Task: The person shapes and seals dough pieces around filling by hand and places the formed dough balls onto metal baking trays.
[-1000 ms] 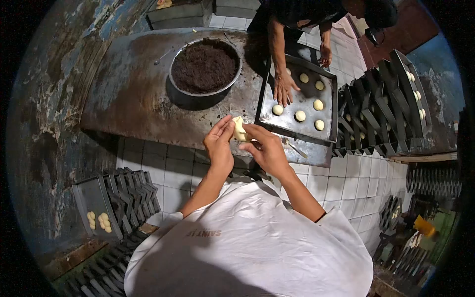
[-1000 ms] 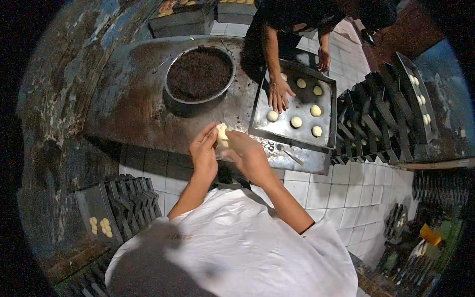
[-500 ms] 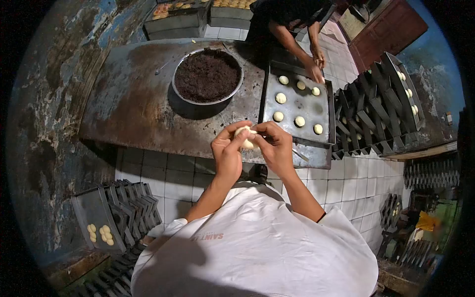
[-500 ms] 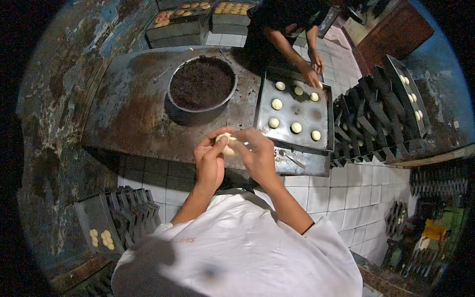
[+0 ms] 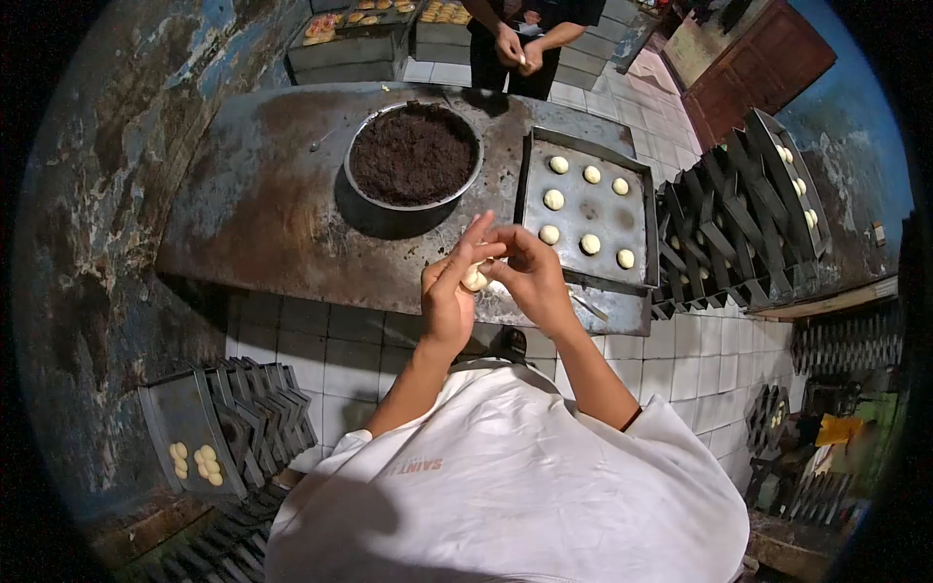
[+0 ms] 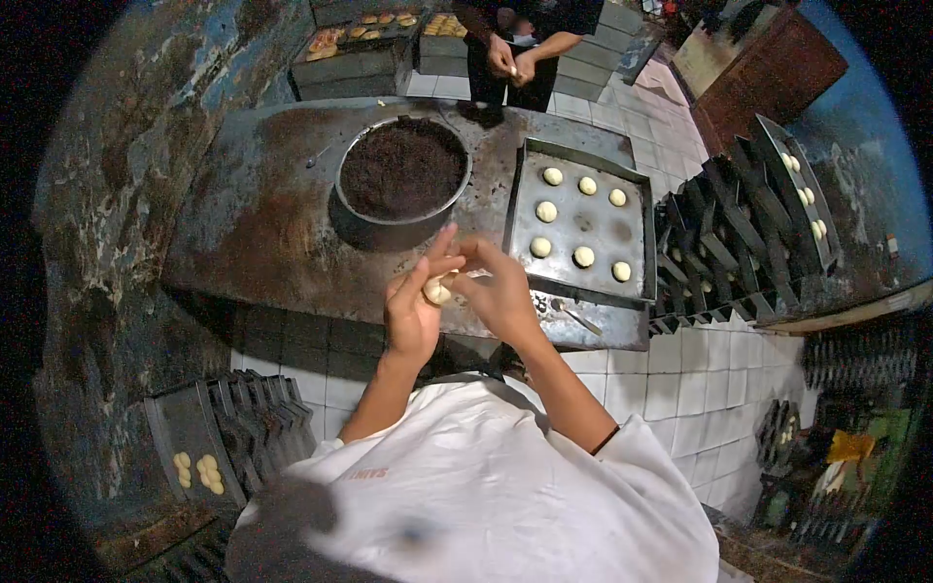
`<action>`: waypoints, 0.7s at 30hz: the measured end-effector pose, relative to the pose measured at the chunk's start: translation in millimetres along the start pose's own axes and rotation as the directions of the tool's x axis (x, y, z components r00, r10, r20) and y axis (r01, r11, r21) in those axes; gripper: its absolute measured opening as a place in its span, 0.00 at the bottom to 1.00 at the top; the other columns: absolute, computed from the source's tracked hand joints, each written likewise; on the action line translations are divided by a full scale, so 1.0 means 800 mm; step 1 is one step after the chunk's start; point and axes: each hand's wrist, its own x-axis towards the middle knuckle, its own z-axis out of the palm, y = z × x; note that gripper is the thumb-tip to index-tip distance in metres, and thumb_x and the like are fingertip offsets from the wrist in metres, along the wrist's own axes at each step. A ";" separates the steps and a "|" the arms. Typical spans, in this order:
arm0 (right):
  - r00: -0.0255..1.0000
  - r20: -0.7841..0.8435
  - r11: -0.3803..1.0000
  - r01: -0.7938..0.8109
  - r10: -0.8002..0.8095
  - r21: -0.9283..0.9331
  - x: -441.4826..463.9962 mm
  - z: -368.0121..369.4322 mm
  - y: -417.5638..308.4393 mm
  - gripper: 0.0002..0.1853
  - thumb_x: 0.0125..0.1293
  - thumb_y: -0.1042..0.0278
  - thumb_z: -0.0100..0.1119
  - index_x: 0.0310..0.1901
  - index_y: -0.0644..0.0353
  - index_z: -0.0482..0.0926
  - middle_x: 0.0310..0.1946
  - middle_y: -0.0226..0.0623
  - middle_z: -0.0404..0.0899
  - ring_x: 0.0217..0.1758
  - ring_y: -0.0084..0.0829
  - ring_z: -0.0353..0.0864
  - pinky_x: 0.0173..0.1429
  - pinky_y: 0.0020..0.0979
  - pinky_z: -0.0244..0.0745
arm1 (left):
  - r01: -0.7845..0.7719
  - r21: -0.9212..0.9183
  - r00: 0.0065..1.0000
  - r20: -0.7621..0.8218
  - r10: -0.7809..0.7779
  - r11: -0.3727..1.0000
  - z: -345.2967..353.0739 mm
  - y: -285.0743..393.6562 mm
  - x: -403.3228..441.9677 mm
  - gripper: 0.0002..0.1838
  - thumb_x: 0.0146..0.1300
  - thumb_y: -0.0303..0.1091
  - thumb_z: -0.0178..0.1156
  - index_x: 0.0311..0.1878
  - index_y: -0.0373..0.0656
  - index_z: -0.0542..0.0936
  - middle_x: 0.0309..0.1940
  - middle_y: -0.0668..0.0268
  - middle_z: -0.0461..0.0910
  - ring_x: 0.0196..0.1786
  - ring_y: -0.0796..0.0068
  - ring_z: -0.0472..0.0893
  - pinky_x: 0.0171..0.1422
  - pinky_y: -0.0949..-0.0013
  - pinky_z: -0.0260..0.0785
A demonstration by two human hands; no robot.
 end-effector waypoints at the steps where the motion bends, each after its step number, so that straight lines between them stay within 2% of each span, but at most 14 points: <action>1: 0.997 0.029 0.994 -0.065 0.068 -0.092 0.001 -0.005 0.004 0.15 0.60 0.71 0.72 0.46 0.69 0.85 0.43 0.40 0.87 0.47 0.30 0.84 0.52 0.32 0.78 | 0.034 -0.075 0.999 0.011 -0.034 0.997 -0.001 0.002 -0.001 0.22 0.79 0.41 0.49 0.58 0.31 0.82 0.70 0.47 0.73 0.78 0.56 0.65 0.83 0.58 0.49; 2: 0.997 0.030 0.994 -0.063 0.066 -0.092 0.000 -0.007 0.008 0.15 0.60 0.71 0.72 0.46 0.69 0.85 0.43 0.40 0.87 0.47 0.30 0.84 0.52 0.32 0.78 | 0.069 -0.149 0.998 0.024 -0.066 0.986 -0.002 0.004 -0.001 0.23 0.78 0.41 0.50 0.62 0.31 0.80 0.74 0.48 0.69 0.79 0.56 0.65 0.84 0.58 0.48; 3: 0.995 -0.008 0.988 -0.104 0.104 -0.117 0.000 -0.008 0.005 0.16 0.61 0.70 0.71 0.49 0.68 0.85 0.42 0.40 0.87 0.47 0.29 0.84 0.51 0.32 0.78 | 0.071 -0.197 0.997 0.008 -0.070 0.978 -0.003 0.004 0.000 0.22 0.76 0.36 0.54 0.66 0.33 0.76 0.74 0.51 0.69 0.74 0.61 0.70 0.79 0.61 0.58; 4: 0.989 -0.049 0.979 -0.146 0.141 -0.140 0.000 -0.008 0.004 0.17 0.62 0.70 0.71 0.51 0.68 0.85 0.40 0.40 0.87 0.47 0.29 0.84 0.51 0.32 0.78 | 0.071 -0.195 0.997 0.011 -0.070 0.978 -0.008 -0.001 -0.002 0.22 0.76 0.36 0.54 0.66 0.33 0.76 0.74 0.51 0.69 0.74 0.61 0.70 0.79 0.61 0.58; 6: 0.988 -0.071 0.983 -0.142 0.134 -0.116 -0.002 0.000 -0.001 0.18 0.63 0.69 0.70 0.53 0.68 0.85 0.40 0.40 0.86 0.44 0.30 0.85 0.50 0.33 0.79 | 0.219 -0.154 0.971 -0.065 -0.231 0.963 -0.020 -0.009 -0.011 0.20 0.74 0.31 0.58 0.66 0.36 0.74 0.69 0.56 0.74 0.67 0.68 0.76 0.71 0.66 0.68; 7: 0.999 -0.041 0.988 -0.013 0.007 -0.155 -0.006 0.005 -0.008 0.17 0.63 0.70 0.69 0.52 0.67 0.86 0.38 0.40 0.86 0.42 0.32 0.85 0.49 0.33 0.80 | 0.223 -0.194 0.958 -0.138 -0.251 0.955 -0.020 -0.011 -0.014 0.18 0.73 0.30 0.60 0.64 0.38 0.76 0.65 0.60 0.78 0.61 0.74 0.79 0.63 0.71 0.73; 8: 0.993 -0.005 0.975 0.114 -0.117 -0.188 -0.012 0.010 -0.018 0.16 0.63 0.70 0.69 0.51 0.66 0.86 0.37 0.39 0.85 0.41 0.33 0.86 0.49 0.33 0.80 | 0.225 -0.190 0.957 -0.143 -0.253 0.956 -0.022 -0.011 -0.015 0.18 0.73 0.30 0.60 0.64 0.38 0.76 0.65 0.60 0.78 0.61 0.74 0.79 0.63 0.71 0.73; 10: 0.994 0.015 0.955 0.107 -0.107 -0.278 -0.019 0.014 -0.026 0.14 0.62 0.72 0.69 0.50 0.63 0.87 0.39 0.41 0.84 0.41 0.37 0.86 0.48 0.34 0.81 | 0.165 -0.183 0.965 -0.173 -0.197 0.969 -0.020 -0.010 -0.014 0.17 0.75 0.34 0.60 0.62 0.38 0.77 0.65 0.59 0.79 0.62 0.73 0.79 0.64 0.69 0.73; 13: 0.963 -0.066 0.839 0.192 -0.261 -0.509 -0.019 0.017 -0.008 0.10 0.58 0.75 0.71 0.43 0.59 0.87 0.42 0.43 0.81 0.45 0.39 0.85 0.48 0.35 0.82 | 0.098 -0.171 0.980 -0.157 -0.125 0.980 -0.008 -0.021 -0.016 0.14 0.78 0.34 0.57 0.60 0.38 0.79 0.64 0.57 0.79 0.64 0.71 0.78 0.67 0.67 0.72; 16: 0.959 -0.166 0.907 0.149 -0.229 -0.394 -0.007 0.013 -0.015 0.07 0.59 0.75 0.71 0.40 0.60 0.86 0.35 0.39 0.81 0.42 0.36 0.85 0.48 0.35 0.82 | 0.029 -0.136 0.987 -0.152 -0.050 0.990 0.001 -0.030 -0.012 0.13 0.80 0.34 0.54 0.58 0.38 0.80 0.65 0.56 0.78 0.66 0.71 0.76 0.70 0.66 0.69; 17: 0.954 -0.248 0.977 0.127 -0.168 -0.171 -0.005 0.019 -0.016 0.08 0.61 0.74 0.71 0.41 0.63 0.86 0.31 0.37 0.82 0.40 0.34 0.85 0.49 0.35 0.81 | -0.013 -0.088 0.990 -0.142 0.001 0.996 0.002 -0.033 -0.011 0.13 0.80 0.33 0.54 0.57 0.38 0.81 0.66 0.55 0.78 0.66 0.71 0.76 0.70 0.65 0.69; 18: 0.954 -0.251 0.977 0.125 -0.166 -0.171 -0.003 0.014 -0.010 0.08 0.61 0.74 0.71 0.41 0.63 0.86 0.31 0.37 0.82 0.40 0.34 0.85 0.49 0.35 0.81 | -0.056 -0.040 0.990 -0.132 0.050 0.998 0.003 -0.037 -0.010 0.12 0.80 0.33 0.54 0.56 0.38 0.81 0.66 0.55 0.77 0.65 0.71 0.77 0.70 0.65 0.69; 20: 0.995 -0.094 0.999 -0.037 0.035 -0.018 -0.003 0.000 0.013 0.11 0.62 0.72 0.71 0.44 0.67 0.86 0.34 0.38 0.84 0.41 0.32 0.85 0.49 0.34 0.81 | -0.061 -0.029 0.986 -0.160 0.056 0.998 0.008 -0.047 -0.007 0.12 0.80 0.33 0.54 0.55 0.38 0.82 0.65 0.55 0.78 0.64 0.71 0.77 0.69 0.66 0.69; 21: 0.995 -0.100 0.990 -0.015 0.001 -0.141 -0.004 -0.003 0.012 0.13 0.63 0.72 0.71 0.48 0.67 0.86 0.35 0.40 0.86 0.41 0.32 0.86 0.49 0.32 0.80 | -0.071 -0.016 0.980 -0.188 0.066 0.997 0.011 -0.052 -0.005 0.12 0.80 0.34 0.54 0.55 0.37 0.82 0.64 0.55 0.79 0.63 0.71 0.78 0.69 0.66 0.69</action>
